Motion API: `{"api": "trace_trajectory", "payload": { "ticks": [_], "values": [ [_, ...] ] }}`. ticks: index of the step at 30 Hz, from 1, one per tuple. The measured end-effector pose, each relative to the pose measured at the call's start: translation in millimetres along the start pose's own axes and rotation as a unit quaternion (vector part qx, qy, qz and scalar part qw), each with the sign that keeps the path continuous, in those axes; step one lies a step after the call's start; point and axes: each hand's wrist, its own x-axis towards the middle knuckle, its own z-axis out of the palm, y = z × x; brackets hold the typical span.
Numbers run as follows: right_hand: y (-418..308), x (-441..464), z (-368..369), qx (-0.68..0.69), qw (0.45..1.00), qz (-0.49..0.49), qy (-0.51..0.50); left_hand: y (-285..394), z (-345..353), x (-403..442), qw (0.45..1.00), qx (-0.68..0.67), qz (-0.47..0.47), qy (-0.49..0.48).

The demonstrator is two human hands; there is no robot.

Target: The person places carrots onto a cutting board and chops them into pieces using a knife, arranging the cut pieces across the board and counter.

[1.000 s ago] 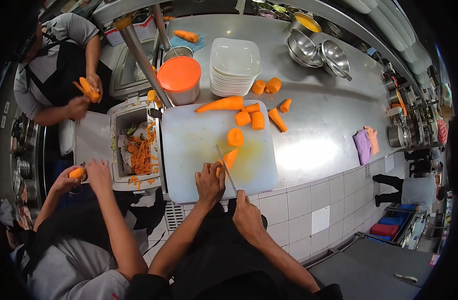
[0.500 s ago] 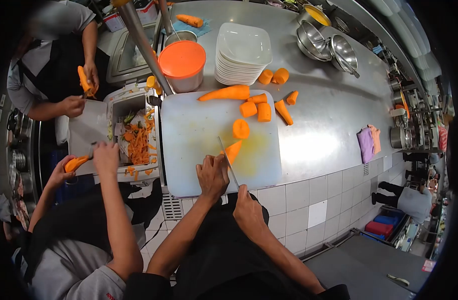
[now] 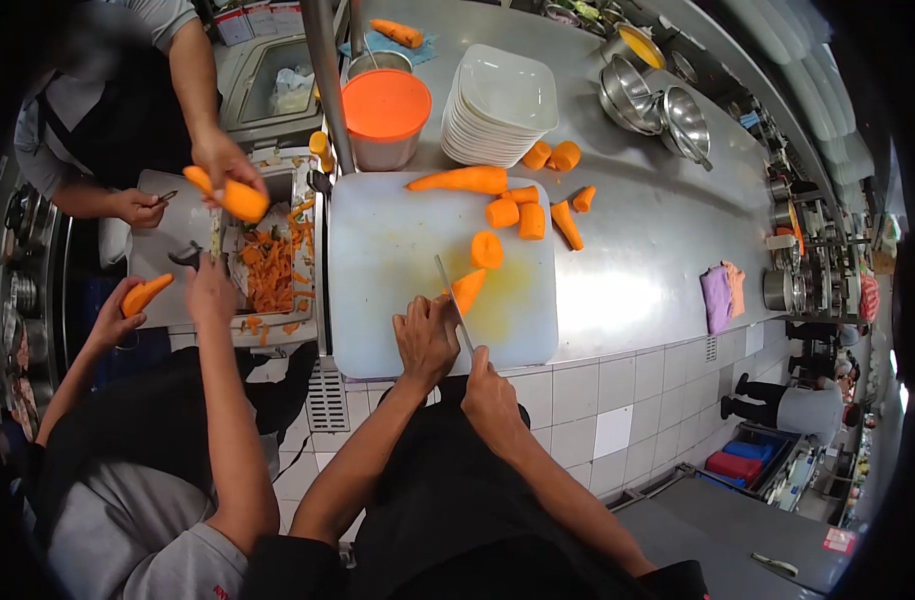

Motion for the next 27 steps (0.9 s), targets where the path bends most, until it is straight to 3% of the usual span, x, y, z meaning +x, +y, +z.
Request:
{"api": "trace_trajectory", "payload": {
  "ticks": [12, 20, 24, 27],
  "values": [
    [-1, 15, 22, -0.044, 0.995, -0.069, 0.061, -14, 3, 2, 0.997, 0.061, -0.009, 0.046],
    [13, 16, 16, -0.057, 0.994, -0.084, 0.045, -10, -2, -10, 0.998, 0.035, -0.015, 0.055],
    [35, -4, 16, -0.027, 0.995, -0.086, 0.048, -4, -2, -30, 0.999, 0.016, 0.036, 0.033],
    [43, -18, 11, -0.012, 0.999, -0.029, 0.014, 2, 4, -37, 0.997, 0.019, 0.069, 0.014]
  ]
}}
